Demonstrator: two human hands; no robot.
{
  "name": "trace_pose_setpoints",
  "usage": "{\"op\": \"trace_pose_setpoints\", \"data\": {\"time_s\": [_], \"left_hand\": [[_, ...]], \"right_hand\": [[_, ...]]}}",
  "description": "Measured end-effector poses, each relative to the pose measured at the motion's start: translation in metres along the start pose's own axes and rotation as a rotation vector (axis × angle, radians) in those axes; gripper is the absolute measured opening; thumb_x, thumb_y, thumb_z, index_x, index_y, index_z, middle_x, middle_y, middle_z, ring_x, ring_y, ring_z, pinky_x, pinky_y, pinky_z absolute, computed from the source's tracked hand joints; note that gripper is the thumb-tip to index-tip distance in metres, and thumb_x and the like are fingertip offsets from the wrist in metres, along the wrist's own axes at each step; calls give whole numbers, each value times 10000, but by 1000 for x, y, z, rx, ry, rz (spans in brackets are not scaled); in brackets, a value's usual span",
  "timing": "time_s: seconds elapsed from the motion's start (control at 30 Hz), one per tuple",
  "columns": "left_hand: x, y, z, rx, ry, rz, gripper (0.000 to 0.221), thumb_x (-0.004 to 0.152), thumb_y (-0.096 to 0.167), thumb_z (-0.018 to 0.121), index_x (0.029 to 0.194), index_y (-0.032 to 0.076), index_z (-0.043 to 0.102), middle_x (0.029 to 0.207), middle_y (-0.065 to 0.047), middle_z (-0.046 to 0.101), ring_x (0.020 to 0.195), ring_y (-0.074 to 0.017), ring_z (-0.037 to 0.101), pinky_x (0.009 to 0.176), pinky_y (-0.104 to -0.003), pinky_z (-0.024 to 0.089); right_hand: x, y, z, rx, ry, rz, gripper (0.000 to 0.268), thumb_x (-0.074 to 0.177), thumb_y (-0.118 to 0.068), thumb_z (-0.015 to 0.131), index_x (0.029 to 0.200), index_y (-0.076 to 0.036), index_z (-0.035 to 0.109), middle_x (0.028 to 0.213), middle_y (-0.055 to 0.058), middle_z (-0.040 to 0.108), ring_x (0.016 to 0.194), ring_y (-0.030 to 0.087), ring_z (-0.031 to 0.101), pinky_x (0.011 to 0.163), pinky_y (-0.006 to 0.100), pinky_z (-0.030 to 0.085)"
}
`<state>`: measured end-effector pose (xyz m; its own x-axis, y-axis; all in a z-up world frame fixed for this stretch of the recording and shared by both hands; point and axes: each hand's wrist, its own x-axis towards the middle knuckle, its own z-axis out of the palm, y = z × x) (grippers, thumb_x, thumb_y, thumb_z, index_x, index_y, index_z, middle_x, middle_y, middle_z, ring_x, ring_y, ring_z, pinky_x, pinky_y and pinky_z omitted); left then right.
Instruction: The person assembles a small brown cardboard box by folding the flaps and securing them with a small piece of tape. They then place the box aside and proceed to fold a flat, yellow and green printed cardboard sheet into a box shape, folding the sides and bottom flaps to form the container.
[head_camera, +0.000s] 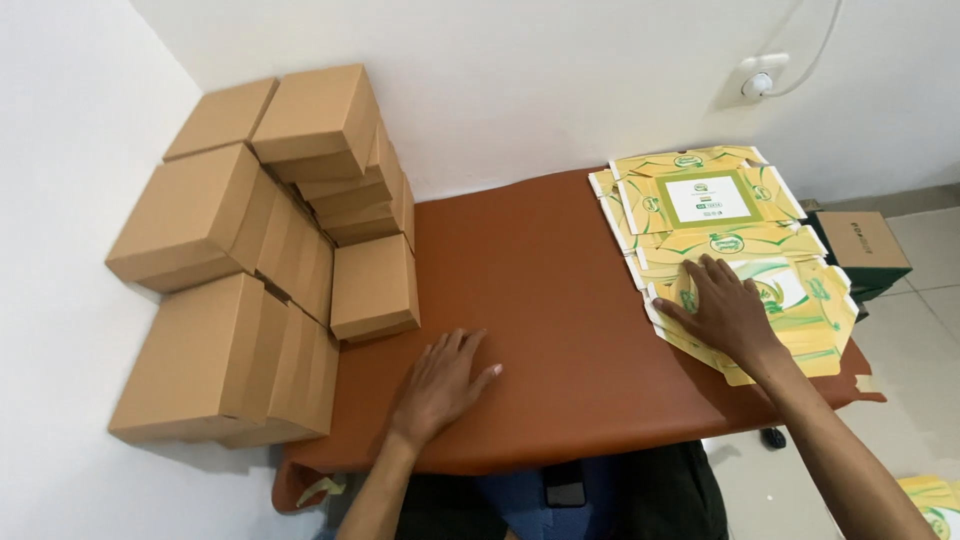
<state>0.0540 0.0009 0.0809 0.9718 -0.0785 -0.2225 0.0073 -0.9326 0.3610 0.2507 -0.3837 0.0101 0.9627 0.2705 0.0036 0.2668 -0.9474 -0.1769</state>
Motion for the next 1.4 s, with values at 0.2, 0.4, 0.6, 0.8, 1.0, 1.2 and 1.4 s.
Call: {"op": "trace_pose_setpoints", "data": {"time_s": [0.2, 0.4, 0.6, 0.8, 1.0, 1.2, 1.4], "left_hand": [[57, 11, 0, 58, -158, -28, 745, 1122, 521, 421, 1715, 115, 227, 1775, -249, 146, 1651, -459, 119, 1276, -738, 76], [139, -9, 20, 153, -77, -3, 709, 1124, 555, 398, 1663, 97, 347, 1635, -273, 346, 1565, -453, 333, 1301, -656, 185], [157, -40, 43, 128, 298, 149, 544, 1136, 519, 397, 1392, 72, 572, 1262, -211, 548, 1287, -421, 557, 1117, -610, 410], [153, -54, 51, 87, 457, 252, 397, 1120, 453, 465, 1237, 97, 595, 1080, -130, 528, 1087, -354, 570, 933, -539, 487], [157, -63, 53, 58, 535, 270, 543, 1128, 548, 335, 1178, 100, 638, 1133, -137, 606, 1002, -338, 562, 883, -519, 445], [158, -63, 54, 26, 528, 262, 559, 1125, 551, 316, 1160, 101, 645, 1112, -142, 602, 998, -340, 558, 882, -520, 435], [148, -50, 38, -132, 432, 199, 684, 1101, 583, 260, 1433, 83, 587, 1295, -155, 623, 1176, -362, 559, 1046, -583, 389]], "right_hand": [[-13, -8, 8, -8, 51, 22, 966, 997, -863, 389, 1671, -171, 404, 1752, 238, 345, 1657, 436, 230, 1244, 793, 103], [-10, -34, 3, -76, 23, -22, 946, 955, -828, 453, 1702, -258, 343, 1714, 207, 413, 1608, 429, 339, 1193, 828, 228], [-6, -27, 11, 113, 32, 1, 677, 1004, -673, 579, 1571, -303, 575, 1569, 133, 621, 1527, 412, 491, 1164, 814, 334], [-17, -35, -16, 451, 164, 101, 398, 1134, -492, 594, 1424, -264, 744, 1352, 196, 727, 1308, 472, 632, 1084, 751, 469], [-9, -8, -30, 752, 415, 192, 409, 1323, -283, 477, 1090, -5, 666, 816, 156, 619, 640, 248, 559, 454, 352, 405], [-19, -5, -81, 731, 991, -111, 237, 1334, -69, 422, 1115, -11, 489, 1135, 102, 504, 1095, 225, 486, 1017, 428, 389], [-38, -24, -123, 1200, 958, -86, 411, 1194, -415, 413, 1508, -225, 596, 1541, 43, 604, 1441, 253, 620, 1211, 423, 587]]}}
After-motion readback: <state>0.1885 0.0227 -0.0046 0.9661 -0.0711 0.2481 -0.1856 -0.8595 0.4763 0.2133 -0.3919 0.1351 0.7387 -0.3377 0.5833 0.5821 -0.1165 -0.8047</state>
